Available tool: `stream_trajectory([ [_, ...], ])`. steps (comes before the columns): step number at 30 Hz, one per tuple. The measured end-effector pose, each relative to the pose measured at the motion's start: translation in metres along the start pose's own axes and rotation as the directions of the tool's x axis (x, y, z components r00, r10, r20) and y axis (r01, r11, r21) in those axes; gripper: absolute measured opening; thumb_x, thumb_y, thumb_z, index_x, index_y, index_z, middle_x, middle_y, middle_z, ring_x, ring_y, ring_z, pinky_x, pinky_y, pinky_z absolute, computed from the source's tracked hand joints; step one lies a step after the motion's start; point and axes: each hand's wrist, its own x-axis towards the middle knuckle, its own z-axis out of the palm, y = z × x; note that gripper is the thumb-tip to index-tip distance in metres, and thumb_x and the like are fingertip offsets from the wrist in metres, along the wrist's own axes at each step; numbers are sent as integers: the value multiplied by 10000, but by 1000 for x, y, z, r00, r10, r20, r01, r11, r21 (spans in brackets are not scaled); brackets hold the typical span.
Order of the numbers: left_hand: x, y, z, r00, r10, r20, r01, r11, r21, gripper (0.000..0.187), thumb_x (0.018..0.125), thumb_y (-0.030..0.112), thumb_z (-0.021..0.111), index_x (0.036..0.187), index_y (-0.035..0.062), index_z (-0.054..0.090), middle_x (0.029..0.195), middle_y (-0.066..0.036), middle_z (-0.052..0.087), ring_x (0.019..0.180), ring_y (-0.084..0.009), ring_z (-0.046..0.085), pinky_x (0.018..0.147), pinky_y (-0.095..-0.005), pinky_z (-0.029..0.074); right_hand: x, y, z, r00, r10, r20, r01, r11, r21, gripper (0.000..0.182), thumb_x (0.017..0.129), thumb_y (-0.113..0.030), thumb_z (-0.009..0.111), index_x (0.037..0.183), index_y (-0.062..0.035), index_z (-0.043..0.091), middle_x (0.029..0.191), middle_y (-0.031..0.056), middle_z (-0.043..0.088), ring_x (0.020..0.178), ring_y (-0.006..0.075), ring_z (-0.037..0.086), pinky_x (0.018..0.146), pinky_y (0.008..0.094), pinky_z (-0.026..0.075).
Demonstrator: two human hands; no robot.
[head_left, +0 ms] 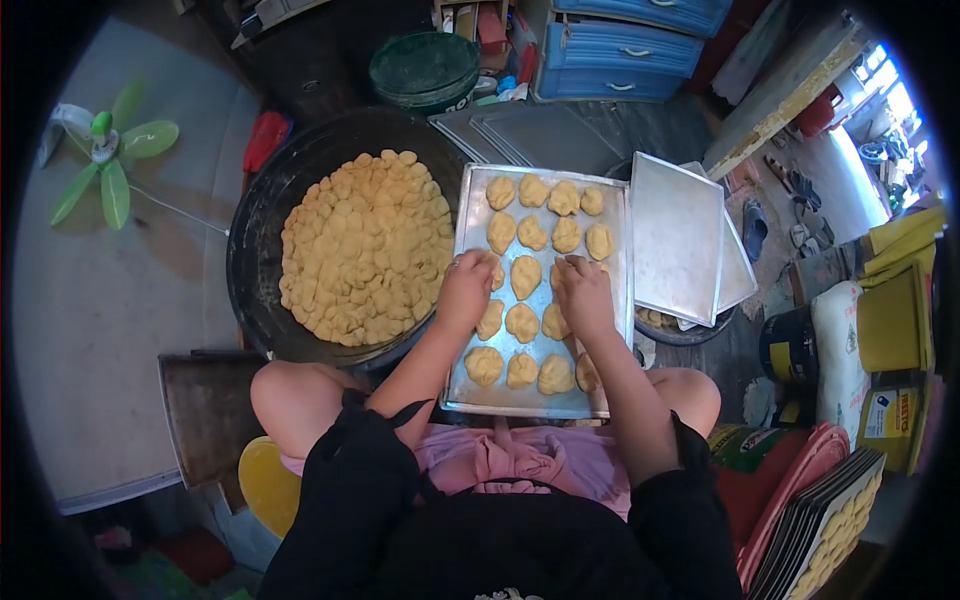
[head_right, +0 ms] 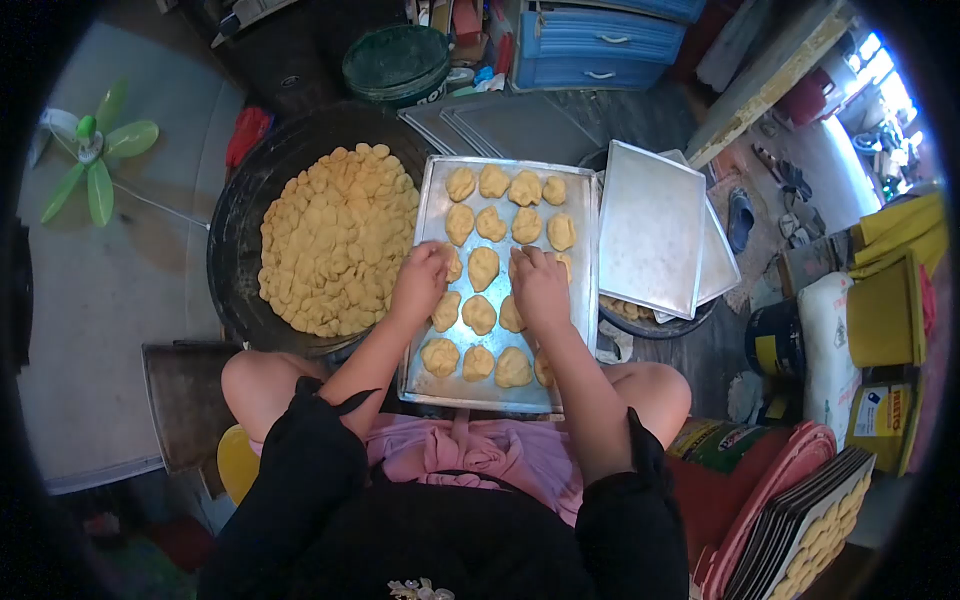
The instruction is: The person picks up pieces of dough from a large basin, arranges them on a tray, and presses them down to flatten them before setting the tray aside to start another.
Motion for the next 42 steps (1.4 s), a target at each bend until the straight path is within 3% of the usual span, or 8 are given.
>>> stream_trajectory([
  [7, 11, 1, 2, 988, 5, 153, -27, 990, 139, 220, 763, 76, 594, 977, 48, 639, 925, -103, 565, 870, -300, 557, 813, -420, 466, 17, -6, -3, 959, 52, 278, -17, 992, -128, 242, 779, -115, 609, 1012, -58, 643, 1078, 84, 605, 991, 275, 547, 855, 405, 425],
  [10, 36, 4, 6, 999, -15, 38, 7, 979, 205, 262, 819, 76, 573, 1077, 68, 620, 1076, -114, 583, 1031, -318, 542, 865, -431, 441, 31, -1, 17, 994, 15, 109, -21, 998, 54, 181, 803, -136, 573, 953, -70, 651, 1065, 58, 604, 979, 254, 545, 852, 424, 407],
  [13, 57, -9, 23, 964, 252, 83, -264, 946, 189, 382, 868, 150, 531, 1238, 53, 531, 1308, -126, 494, 1233, -314, 441, 1016, -436, 350, 48, -12, 36, 980, -7, 201, -18, 992, 126, 314, 835, -208, 559, 1101, -52, 615, 1199, 104, 566, 1136, 267, 499, 975, 465, 347],
  [15, 56, -19, 31, 940, 115, 323, -229, 911, 342, 474, 915, 221, 474, 1352, 42, 423, 1464, -133, 331, 1364, -292, 294, 1112, -440, 221, 43, -20, 53, 986, -143, 86, 158, 966, -206, 507, 866, -279, 527, 1305, -31, 473, 1376, 152, 441, 1304, 272, 374, 1089, 470, 235],
  [16, 54, -23, 33, 940, 61, 337, -152, 956, 252, 530, 937, 273, 442, 1395, 22, 351, 1494, -129, 277, 1396, -284, 223, 1137, -451, 145, 39, -18, 56, 954, -29, 298, 99, 969, -224, 632, 889, -330, 491, 1422, -43, 310, 1476, 151, 310, 1379, 265, 267, 1134, 454, 162],
  [26, 93, -22, 33, 992, 59, 113, -73, 989, 126, 486, 935, 295, 456, 1341, 30, 431, 1467, -193, 292, 1357, -353, 275, 1120, -441, 210, 93, 0, 42, 989, -104, 108, 113, 990, -88, 484, 884, -236, 505, 1324, -44, 442, 1393, 153, 410, 1290, 300, 385, 1083, 473, 267],
  [34, 118, -34, 44, 957, 4, 289, -30, 996, 87, 400, 926, 258, 497, 1250, 29, 549, 1443, -237, 313, 1298, -415, 350, 1075, -426, 300, 117, 24, 63, 970, -110, 217, 156, 965, -209, 502, 937, -329, 435, 1401, -143, 380, 1479, 130, 305, 1341, 284, 336, 1110, 496, 204],
  [42, 116, 0, 57, 950, -207, 233, 193, 978, 81, 665, 963, 473, 316, 1374, -49, 346, 1483, -272, 184, 1388, -415, 149, 1129, -463, 138, 114, 31, 64, 968, -109, 226, 163, 957, -240, 510, 950, -357, 379, 1405, -126, 374, 1481, 119, 308, 1358, 262, 315, 1122, 492, 173],
])
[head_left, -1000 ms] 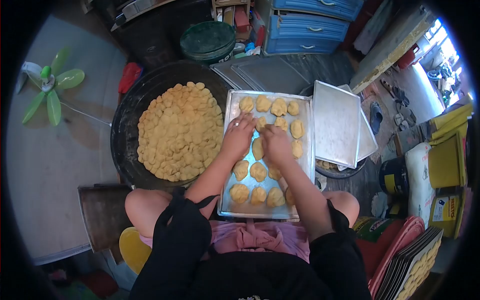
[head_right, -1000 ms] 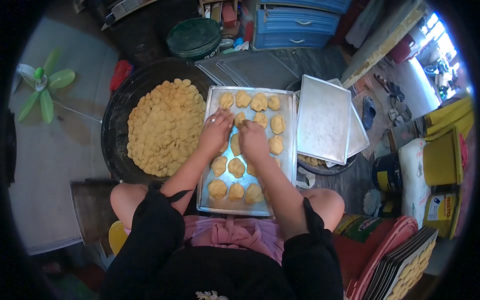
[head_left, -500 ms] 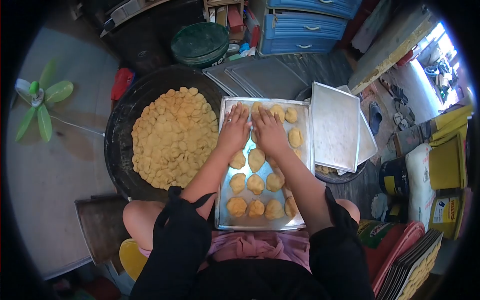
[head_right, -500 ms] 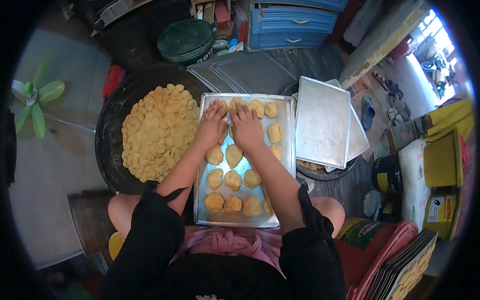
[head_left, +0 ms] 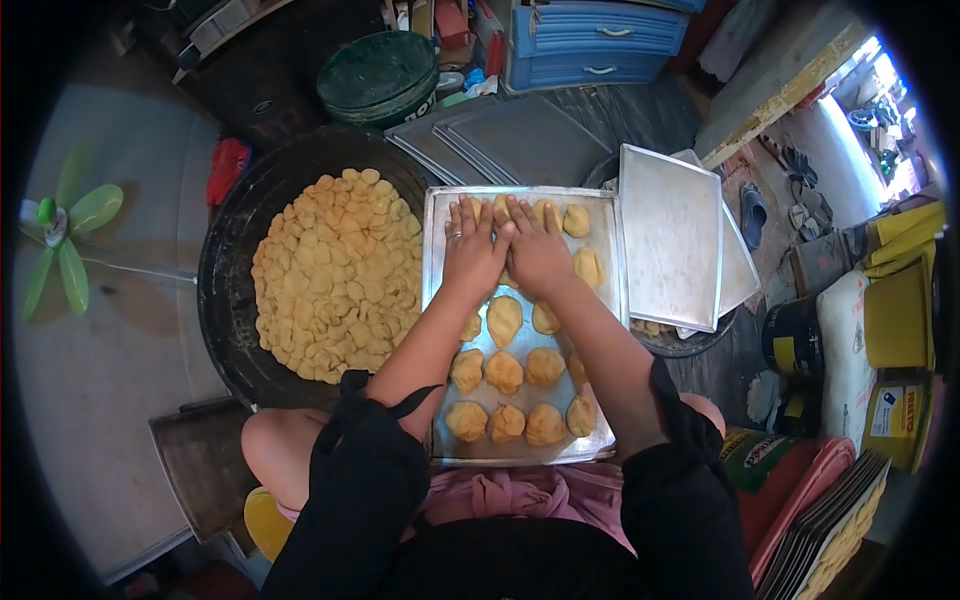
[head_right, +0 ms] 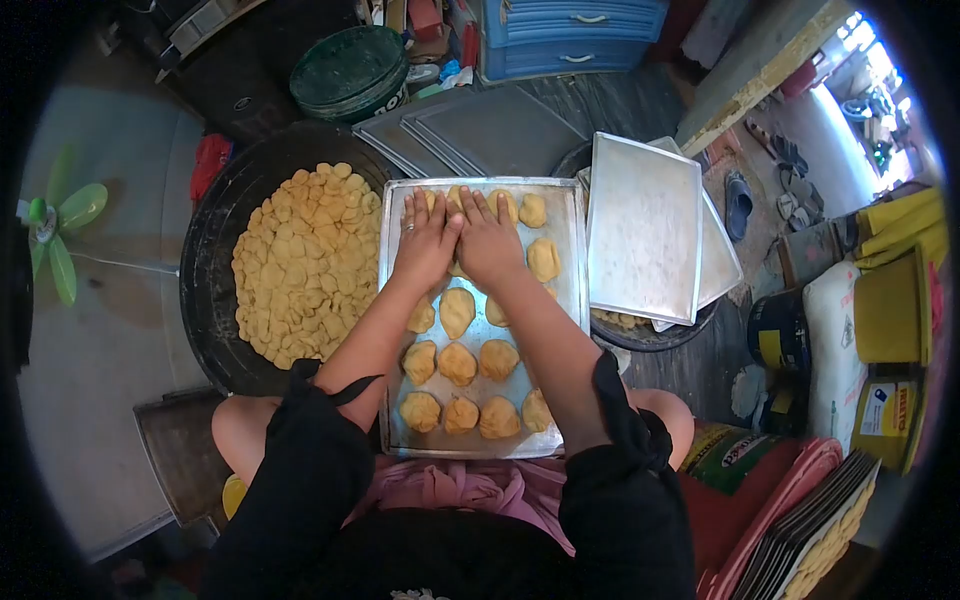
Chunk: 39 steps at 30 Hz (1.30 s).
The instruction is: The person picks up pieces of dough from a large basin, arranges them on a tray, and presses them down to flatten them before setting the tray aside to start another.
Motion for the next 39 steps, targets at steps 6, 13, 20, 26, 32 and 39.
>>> stream_trajectory([
  [6, -1, -7, 7, 999, -9, 40, 1, 979, 204, 777, 943, 579, 227, 1459, 2, 167, 1526, -213, 106, 1423, -347, 65, 1133, -491, 36, -18, 17, 1, 969, 230, -91, -228, 973, 30, 630, 937, -419, 401, 1404, -2, 328, 1472, 189, 296, 1386, 288, 249, 1141, 489, 69],
  [13, 8, 11, -6, 992, 125, 29, -129, 951, 280, 702, 952, 510, 302, 1441, 11, 245, 1526, -172, 160, 1421, -309, 120, 1143, -466, 55, -16, 40, -18, 941, 288, -176, -256, 949, 184, 587, 962, -379, 374, 1393, 18, 339, 1456, 199, 319, 1375, 303, 266, 1137, 450, 152],
  [20, 8, 4, 28, 928, 350, 128, -371, 840, 395, 628, 968, 448, 306, 1440, 36, 268, 1517, -139, 214, 1416, -274, 160, 1149, -441, 95, -31, 50, -3, 930, 368, 15, -369, 929, 39, 599, 971, -370, 353, 1425, 11, 265, 1485, 189, 263, 1383, 305, 247, 1135, 452, 167],
  [26, -19, 19, -4, 918, 379, 114, -395, 856, 334, 639, 960, 448, 337, 1436, 28, 270, 1514, -139, 221, 1412, -290, 165, 1147, -453, 98, -56, 54, -35, 952, 303, -53, -284, 932, 224, 618, 957, -382, 388, 1444, -29, 244, 1503, 198, 210, 1402, 321, 190, 1124, 504, 134],
  [32, -106, 14, -1, 928, 318, 195, -368, 866, 340, 672, 945, 472, 369, 1434, 23, 272, 1512, -126, 233, 1404, -289, 194, 1134, -489, 127, -124, 27, -18, 986, 165, 20, -166, 965, 202, 665, 953, -413, 378, 1464, -43, 169, 1516, 202, 162, 1415, 333, 134, 1108, 575, 58],
  [39, -114, 18, -3, 931, 324, 167, -363, 865, 347, 688, 924, 454, 424, 1437, 27, 259, 1512, -141, 224, 1406, -311, 183, 1129, -503, 121, -123, 12, -41, 984, 176, 27, -177, 984, 34, 656, 952, -414, 375, 1464, -52, 182, 1522, 172, 169, 1419, 309, 137, 1116, 560, 27],
])
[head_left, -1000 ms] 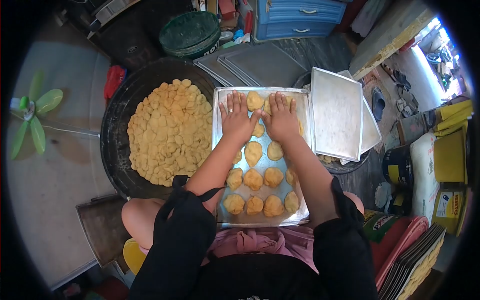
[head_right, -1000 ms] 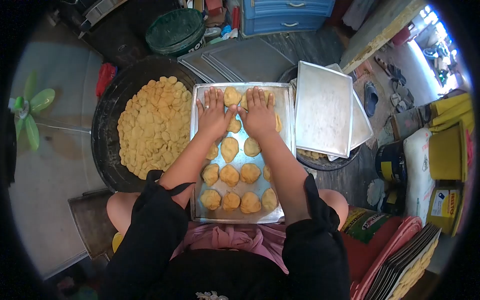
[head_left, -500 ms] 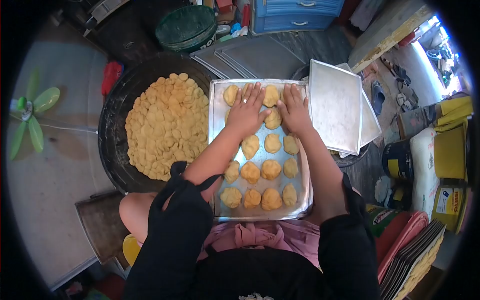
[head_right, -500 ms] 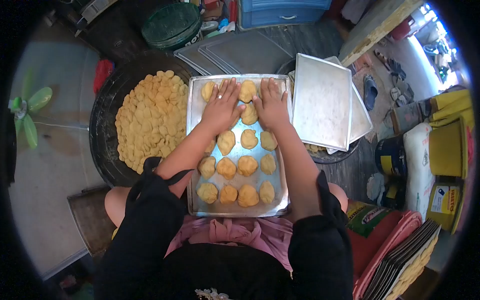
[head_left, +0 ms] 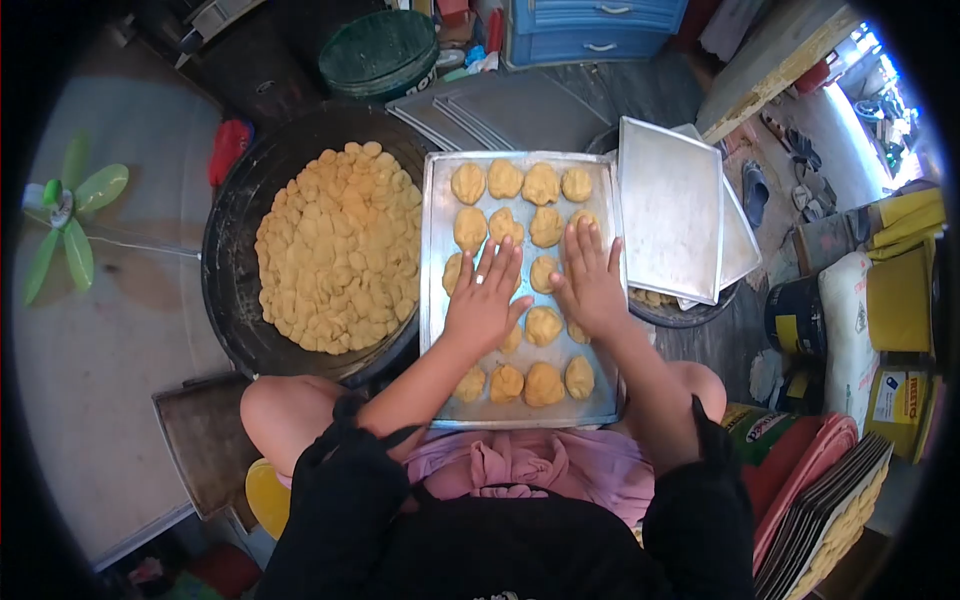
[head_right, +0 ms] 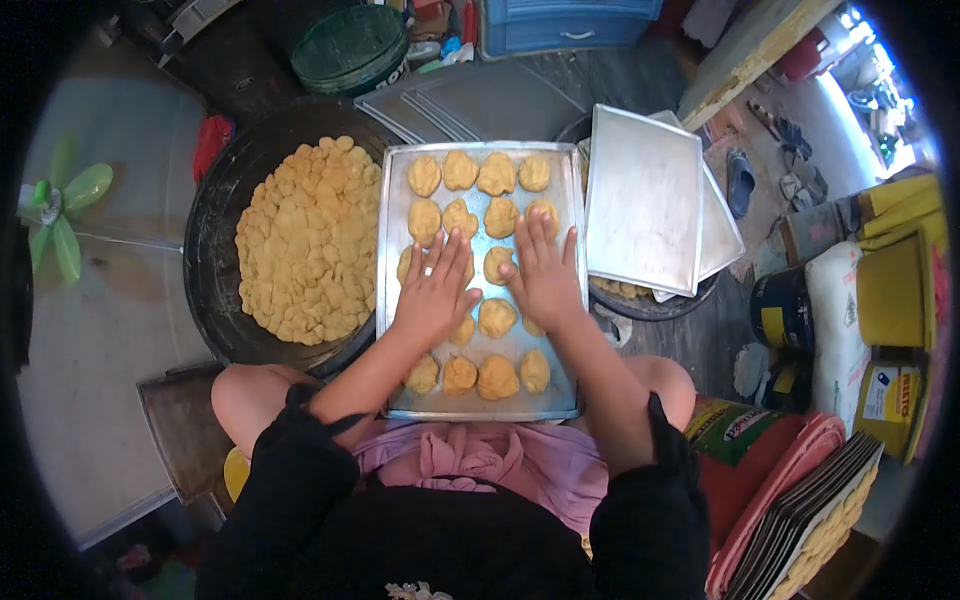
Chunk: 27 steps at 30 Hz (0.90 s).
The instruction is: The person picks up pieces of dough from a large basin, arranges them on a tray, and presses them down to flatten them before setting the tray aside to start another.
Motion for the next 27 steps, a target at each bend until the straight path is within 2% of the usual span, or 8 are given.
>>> stream_trajectory([
  [2, -19, 10, -9, 1000, 14, -8, -14, 999, -33, 686, 924, 450, 419, 1441, 30, 253, 1517, -139, 215, 1410, -308, 173, 1124, -522, 117, -13, -18, -11, 997, -79, -20, 81, 985, 153, 658, 944, -423, 382, 1461, -56, 204, 1516, 178, 188, 1416, 309, 148, 1120, 552, 29],
  [4, -32, 13, -1, 999, 33, 31, -32, 999, -28, 674, 928, 445, 407, 1445, 40, 252, 1522, -126, 207, 1414, -295, 168, 1120, -533, 115, -24, -32, 4, 995, -95, -29, 98, 985, 142, 638, 939, -422, 387, 1459, -85, 236, 1519, 138, 210, 1415, 276, 171, 1127, 536, 35],
  [7, -35, 13, 10, 996, 39, 85, -45, 997, 67, 676, 924, 481, 391, 1435, 50, 292, 1516, -98, 238, 1413, -254, 181, 1133, -503, 83, -33, -39, 19, 986, -131, 102, 133, 991, -20, 588, 947, -418, 370, 1456, -140, 273, 1525, 63, 225, 1413, 226, 190, 1125, 543, 53],
  [10, -38, 15, 14, 996, 25, 91, -34, 995, 94, 684, 914, 476, 415, 1436, 51, 290, 1513, -109, 243, 1411, -269, 188, 1123, -524, 119, -35, -38, 20, 985, -155, 77, 162, 983, -88, 597, 946, -424, 369, 1458, -135, 265, 1524, 73, 222, 1415, 229, 182, 1121, 553, 51],
  [13, -40, 13, 14, 996, 84, -31, -80, 989, 127, 697, 902, 491, 432, 1422, 41, 316, 1498, -126, 271, 1401, -277, 213, 1118, -527, 130, -38, -33, 18, 980, -187, 68, 190, 981, -48, 608, 939, -416, 385, 1453, -113, 270, 1519, 98, 228, 1413, 254, 184, 1117, 557, 62],
  [17, -68, 22, -11, 998, 59, 25, -60, 998, 29, 698, 907, 508, 408, 1415, 36, 327, 1491, -133, 281, 1390, -284, 236, 1123, -517, 121, -54, -51, -5, 988, -152, 36, 147, 984, 104, 623, 931, -395, 402, 1439, -58, 275, 1505, 128, 250, 1407, 277, 194, 1119, 544, 77],
  [23, -116, 25, 10, 996, 58, 70, -59, 998, 5, 701, 909, 519, 399, 1406, 28, 342, 1481, -145, 298, 1383, -299, 250, 1126, -508, 125, -104, -73, 10, 961, -184, 205, 189, 982, -4, 656, 924, -469, 386, 1433, -64, 295, 1499, 123, 266, 1405, 244, 205, 1124, 539, 76],
  [27, -117, 23, 7, 987, 96, 125, -100, 995, 25, 729, 905, 540, 391, 1410, 18, 327, 1483, -158, 288, 1390, -305, 233, 1127, -508, 117, -102, -72, 8, 962, -208, 175, 220, 974, -49, 671, 926, -496, 362, 1432, -61, 293, 1498, 128, 265, 1409, 244, 192, 1124, 540, 71],
])
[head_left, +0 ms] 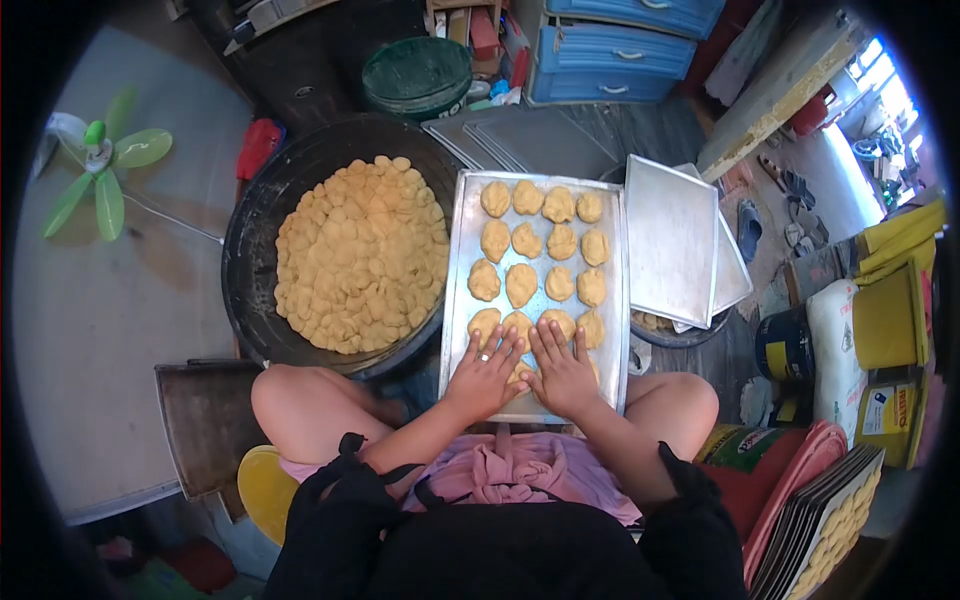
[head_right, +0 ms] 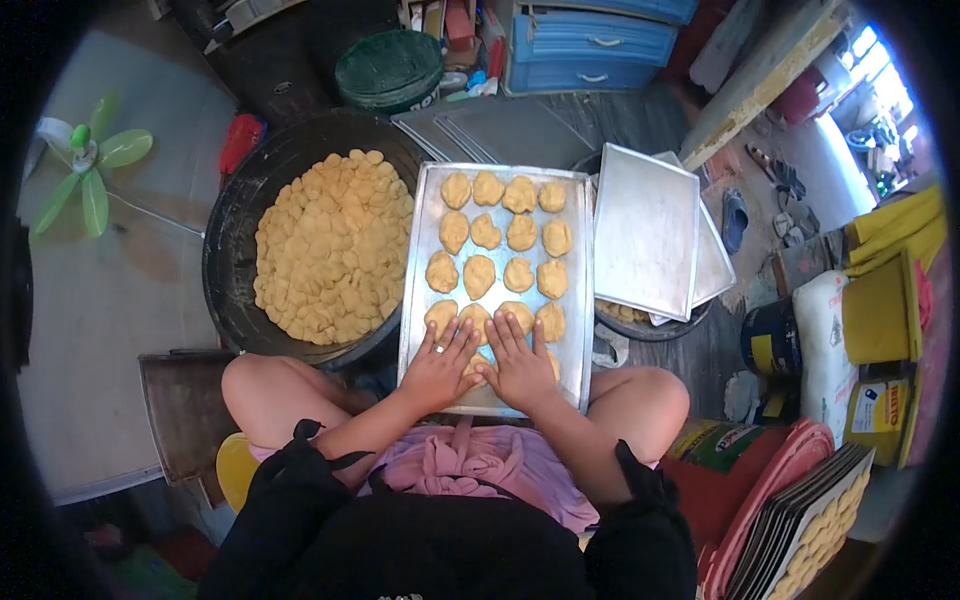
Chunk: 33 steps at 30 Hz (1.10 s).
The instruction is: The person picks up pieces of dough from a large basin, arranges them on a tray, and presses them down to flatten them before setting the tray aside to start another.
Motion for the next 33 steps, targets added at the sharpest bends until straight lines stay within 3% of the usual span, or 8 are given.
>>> stream_trajectory([
  [3, 0, -7, -7, 993, -83, -86, 64, 977, -204, 742, 911, 548, 373, 1427, 20, 293, 1498, -168, 250, 1401, -317, 200, 1131, -499, 100, 7, -2, -11, 1000, -8, -7, 8, 999, 35, 670, 924, -483, 388, 1430, -54, 292, 1496, 133, 267, 1405, 250, 207, 1124, 539, 77],
  [7, 3, -26, 1, 972, -226, -59, 210, 956, -205, 768, 919, 552, 359, 1440, 1, 240, 1512, -188, 197, 1410, -328, 164, 1134, -484, 88, 20, -23, -16, 999, -3, -47, 11, 987, 161, 644, 919, -421, 450, 1413, -33, 311, 1479, 148, 295, 1384, 265, 261, 1126, 517, 112],
  [9, 5, -31, 3, 972, -230, -50, 211, 946, -246, 783, 913, 551, 371, 1444, -4, 219, 1515, -188, 189, 1409, -331, 165, 1132, -486, 92, 29, -26, 0, 993, -76, -94, 79, 996, 30, 659, 918, -435, 450, 1426, -45, 295, 1480, 155, 290, 1396, 280, 227, 1130, 499, 110],
  [17, 8, -26, 6, 953, -299, -53, 275, 923, -270, 784, 911, 541, 394, 1436, -18, 231, 1497, -235, 197, 1392, -365, 198, 1124, -507, 101, 29, -23, 4, 995, -70, 72, 60, 989, 133, 697, 896, -450, 465, 1428, -39, 282, 1501, 159, 245, 1402, 279, 215, 1134, 487, 113],
  [23, 16, -19, -8, 962, -272, -37, 252, 928, -275, 798, 908, 551, 387, 1436, -24, 216, 1502, -231, 181, 1400, -385, 151, 1115, -543, 81, 28, 9, -23, 995, -94, 14, 82, 919, 387, 709, 892, -448, 484, 1425, -28, 278, 1502, 191, 218, 1401, 323, 196, 1118, 510, 152],
  [28, 78, -20, -25, 971, -210, -114, 171, 945, -279, 754, 925, 539, 348, 1437, -4, 235, 1509, -187, 207, 1402, -342, 180, 1122, -517, 105, 65, 57, -25, 972, 205, -115, -196, 977, 87, 702, 916, -424, 453, 1447, -26, 223, 1507, 185, 210, 1409, 322, 167, 1132, 506, 100],
  [30, 102, -27, -20, 976, -101, -192, 76, 988, -132, 752, 925, 551, 337, 1433, 3, 251, 1502, -171, 237, 1398, -311, 211, 1129, -493, 121, 71, 64, -11, 983, 169, -68, -163, 983, 80, 706, 919, -423, 449, 1451, -28, 208, 1508, 183, 209, 1412, 319, 160, 1135, 502, 85],
  [33, 106, -36, -1, 984, -124, -129, 114, 990, -82, 787, 912, 593, 321, 1438, 11, 252, 1499, -137, 265, 1405, -269, 204, 1145, -463, 93, 65, 68, 3, 991, 132, -1, -132, 989, 65, 728, 915, -435, 449, 1458, -28, 184, 1508, 180, 210, 1414, 313, 152, 1140, 494, 70],
])
